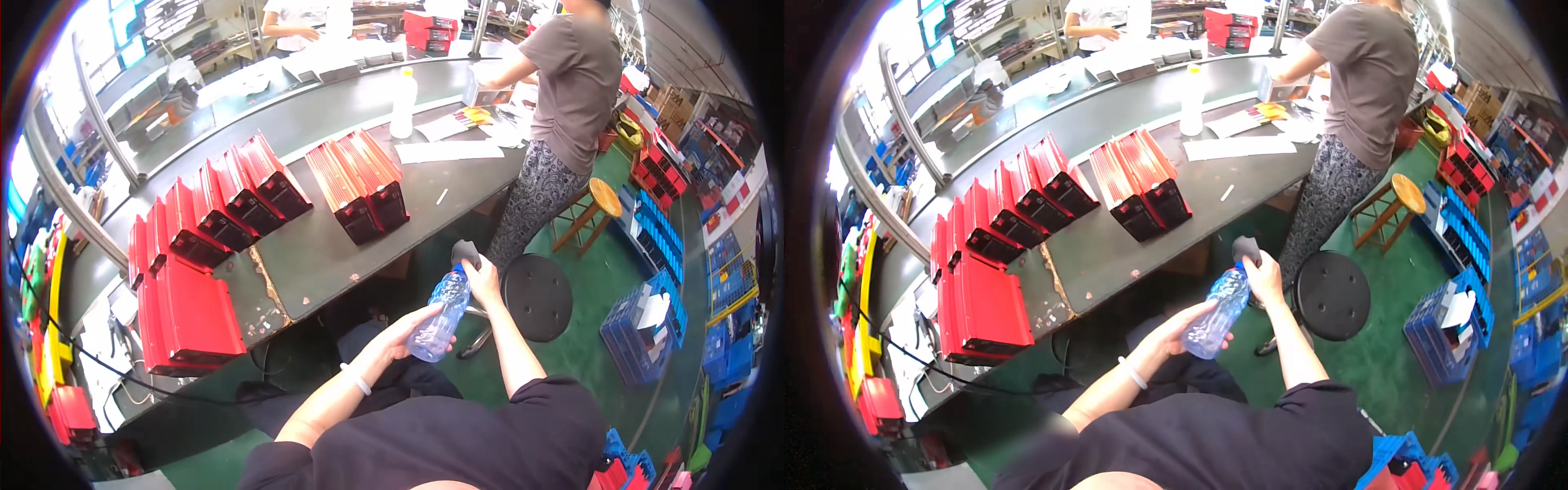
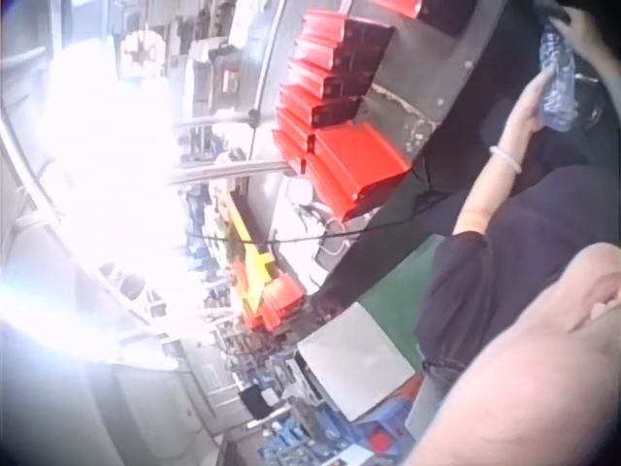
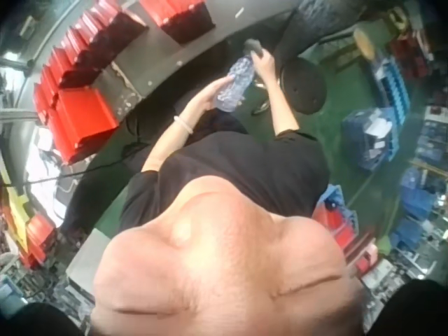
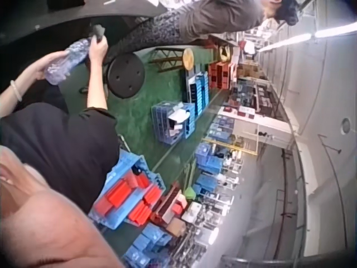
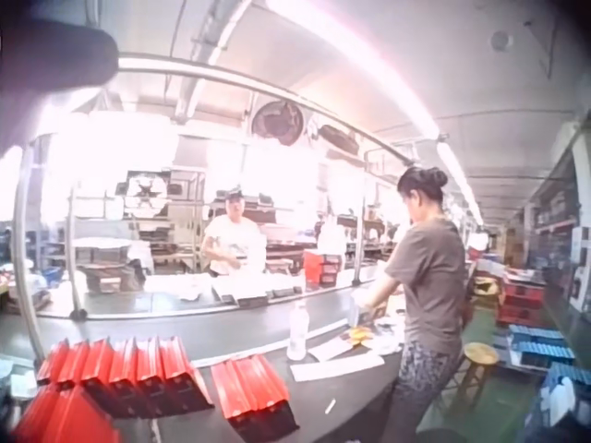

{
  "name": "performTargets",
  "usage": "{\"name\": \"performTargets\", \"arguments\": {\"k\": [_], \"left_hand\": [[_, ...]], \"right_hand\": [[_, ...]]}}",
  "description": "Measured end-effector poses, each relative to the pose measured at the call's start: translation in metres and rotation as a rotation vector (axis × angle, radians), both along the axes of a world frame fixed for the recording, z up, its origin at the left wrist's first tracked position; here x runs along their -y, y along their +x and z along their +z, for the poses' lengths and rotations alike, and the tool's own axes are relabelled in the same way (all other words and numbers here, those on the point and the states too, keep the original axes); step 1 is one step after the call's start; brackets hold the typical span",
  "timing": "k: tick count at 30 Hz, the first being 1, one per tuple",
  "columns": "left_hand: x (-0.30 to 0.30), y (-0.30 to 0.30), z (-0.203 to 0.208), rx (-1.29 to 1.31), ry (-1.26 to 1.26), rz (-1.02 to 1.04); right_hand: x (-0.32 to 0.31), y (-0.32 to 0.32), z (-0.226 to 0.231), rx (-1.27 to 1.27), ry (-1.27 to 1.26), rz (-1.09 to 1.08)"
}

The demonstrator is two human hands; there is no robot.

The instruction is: Cleaning and inspecting red electronic power inverter cases at an assembly line using a cloth and a marker.

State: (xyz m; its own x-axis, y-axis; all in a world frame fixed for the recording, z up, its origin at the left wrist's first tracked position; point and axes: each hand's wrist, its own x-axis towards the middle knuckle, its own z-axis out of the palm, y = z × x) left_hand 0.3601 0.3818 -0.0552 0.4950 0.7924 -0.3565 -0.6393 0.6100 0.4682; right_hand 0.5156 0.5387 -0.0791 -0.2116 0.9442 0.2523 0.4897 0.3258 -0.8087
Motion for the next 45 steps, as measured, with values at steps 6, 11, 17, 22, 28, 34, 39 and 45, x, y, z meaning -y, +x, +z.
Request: {"name": "performTargets", "arguments": {"k": [6, 11, 17, 22, 28, 34, 39, 45], "left_hand": [[-0.007, -0.012, -0.013, -0.219, 0.062, -0.047], [-0.009, -0.007, -0.013, -0.408, 0.263, 0.046], [-0.015, 0.003, -0.010, -0.602, 0.505, 0.107], [-0.002, 0.032, -0.017, -1.019, 0.820, 0.315], [0.001, 0.029, 0.009, -1.354, 0.918, 0.433], [-0.031, 0.005, 0.057, -1.367, 1.069, 0.511], [-0.053, -0.002, 0.060, -1.443, 0.993, 0.632], [0.002, -0.026, 0.090, -1.248, 1.139, 0.726]], "right_hand": [[-0.005, -0.007, 0.006, -0.107, -0.263, 0.070], [-0.004, -0.018, 0.019, -0.366, -0.062, 0.108], [0.000, -0.011, 0.059, -0.461, 0.212, 0.286], [0.026, 0.013, 0.069, -0.741, 0.193, 0.348], [0.034, 0.032, 0.111, -0.366, 0.316, 0.470], [0.020, 0.013, 0.152, -0.173, 0.450, 0.502], [-0.040, -0.026, 0.175, -0.041, 0.598, 0.485], [-0.157, -0.119, 0.229, 0.125, 0.927, 0.470]]}}
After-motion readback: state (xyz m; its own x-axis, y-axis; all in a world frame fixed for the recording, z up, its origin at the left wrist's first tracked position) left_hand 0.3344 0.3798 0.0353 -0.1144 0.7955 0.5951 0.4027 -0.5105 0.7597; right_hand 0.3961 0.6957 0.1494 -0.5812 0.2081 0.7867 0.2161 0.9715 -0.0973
